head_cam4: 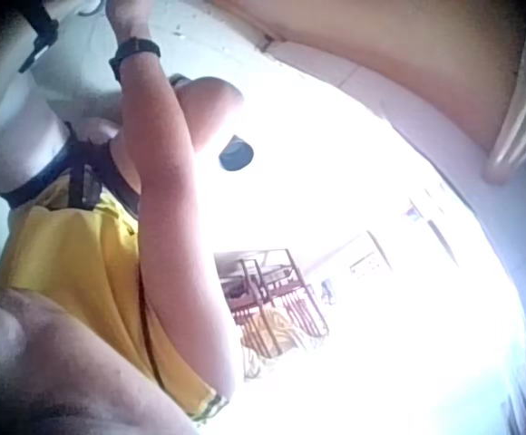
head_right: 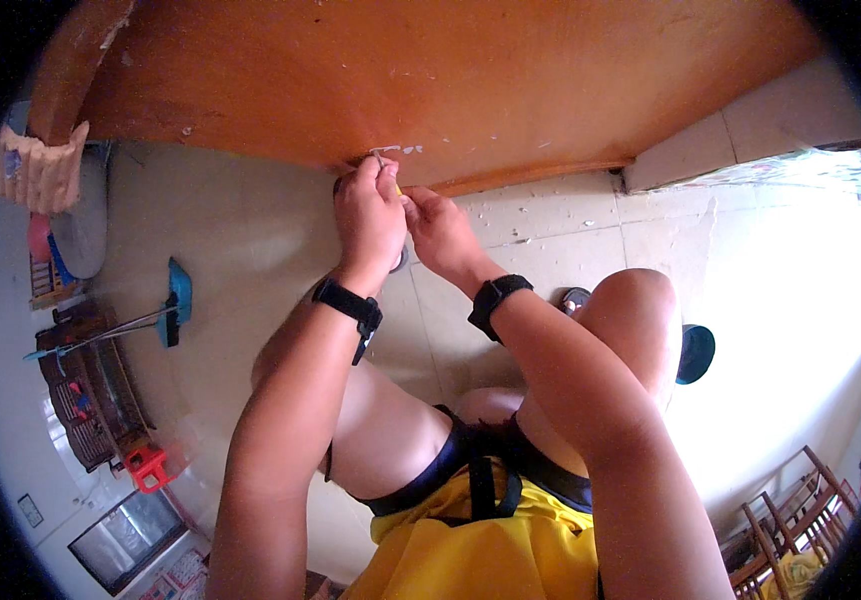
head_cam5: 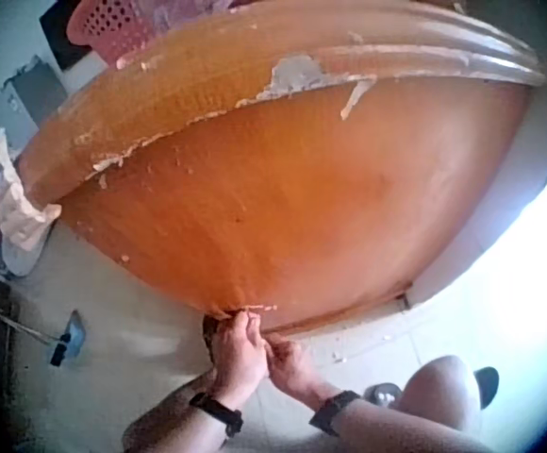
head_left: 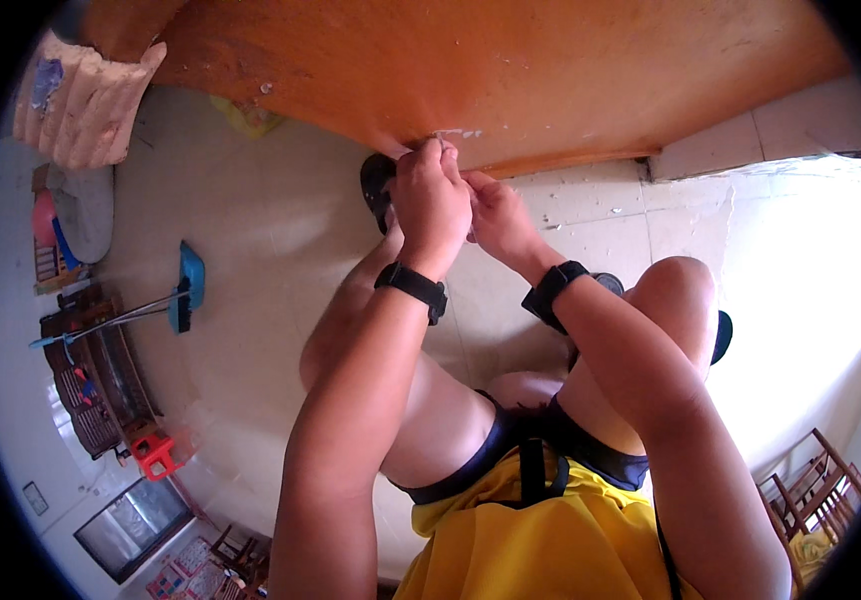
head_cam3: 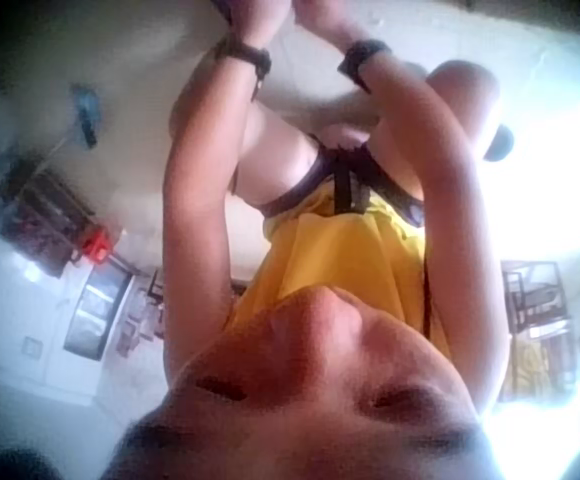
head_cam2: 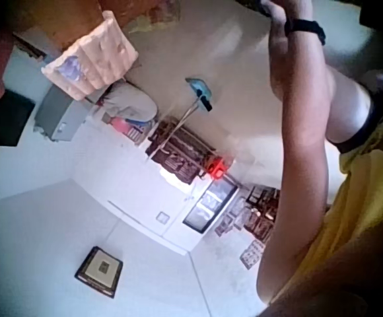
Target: The person uses a screwdriver to manipulate screws and scrape material on the side and bottom of a wooden cabinet, then applies a small white adhesive strip to the surface.
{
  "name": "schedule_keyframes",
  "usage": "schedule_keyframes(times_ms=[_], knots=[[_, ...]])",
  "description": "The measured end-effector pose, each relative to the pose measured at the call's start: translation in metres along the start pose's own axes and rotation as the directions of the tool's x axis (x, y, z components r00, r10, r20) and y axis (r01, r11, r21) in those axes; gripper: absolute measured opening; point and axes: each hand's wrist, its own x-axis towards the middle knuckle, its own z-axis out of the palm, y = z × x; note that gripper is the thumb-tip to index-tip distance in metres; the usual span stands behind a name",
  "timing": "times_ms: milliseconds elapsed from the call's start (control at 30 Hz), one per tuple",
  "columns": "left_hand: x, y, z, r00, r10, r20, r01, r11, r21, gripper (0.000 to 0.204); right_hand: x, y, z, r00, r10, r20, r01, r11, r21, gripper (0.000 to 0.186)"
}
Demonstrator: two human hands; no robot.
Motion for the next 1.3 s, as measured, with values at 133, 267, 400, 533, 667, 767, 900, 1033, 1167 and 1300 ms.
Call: schedule_keyframes(times_ms=[133,267,400,533,667,767,900,1033,1167,1300], knots=[[-0.001,-0.004,0.000,1.000,0.000,0.016,0.000,1.000,0.014,0.016,0.000,-0.001,0.002,1.000,0.024,-0.006,-0.024,1.000,-0.006,0.026],[0.001,0.006,-0.003,0.997,-0.073,-0.011,0.073,0.997,-0.019,0.017,0.001,-0.004,0.001,0.980,-0.183,-0.079,0.171,0.976,-0.138,0.025],[0.004,0.010,-0.007,0.998,-0.061,0.004,0.061,0.996,-0.058,0.016,0.004,-0.006,0.000,0.982,-0.168,-0.085,0.160,0.983,-0.087,0.025],[-0.001,0.000,0.000,0.998,-0.044,0.042,0.041,0.998,0.055,0.016,-0.001,-0.006,-0.001,0.997,-0.055,-0.057,0.048,0.991,-0.125,0.026],[0.000,0.004,-0.002,0.999,-0.043,0.002,0.043,0.999,-0.022,0.015,-0.005,-0.015,0.002,0.992,-0.099,-0.073,0.089,0.988,-0.127,0.026],[0.002,0.010,-0.002,0.997,-0.063,-0.049,0.056,0.990,-0.128,0.016,0.001,-0.006,0.002,0.988,-0.130,-0.082,0.124,0.989,-0.076,0.027],[0.001,0.006,-0.002,0.999,-0.041,0.005,0.041,0.999,-0.029,0.016,-0.001,0.000,0.001,0.996,-0.083,-0.028,0.081,0.995,-0.059,0.027],[0.002,0.004,0.003,1.000,-0.028,0.007,0.028,0.999,-0.019,0.017,0.002,0.009,0.002,0.998,-0.040,-0.040,0.039,0.998,-0.041,0.026],[0.003,0.003,0.003,0.998,-0.059,0.017,0.059,0.998,-0.018,0.017,0.002,0.005,0.001,0.996,-0.064,-0.058,0.060,0.995,-0.075,0.026],[0.005,0.006,-0.002,0.999,-0.038,0.012,0.038,0.999,-0.001,0.017,0.004,0.001,-0.002,0.984,-0.153,-0.088,0.142,0.983,-0.113,0.027]])
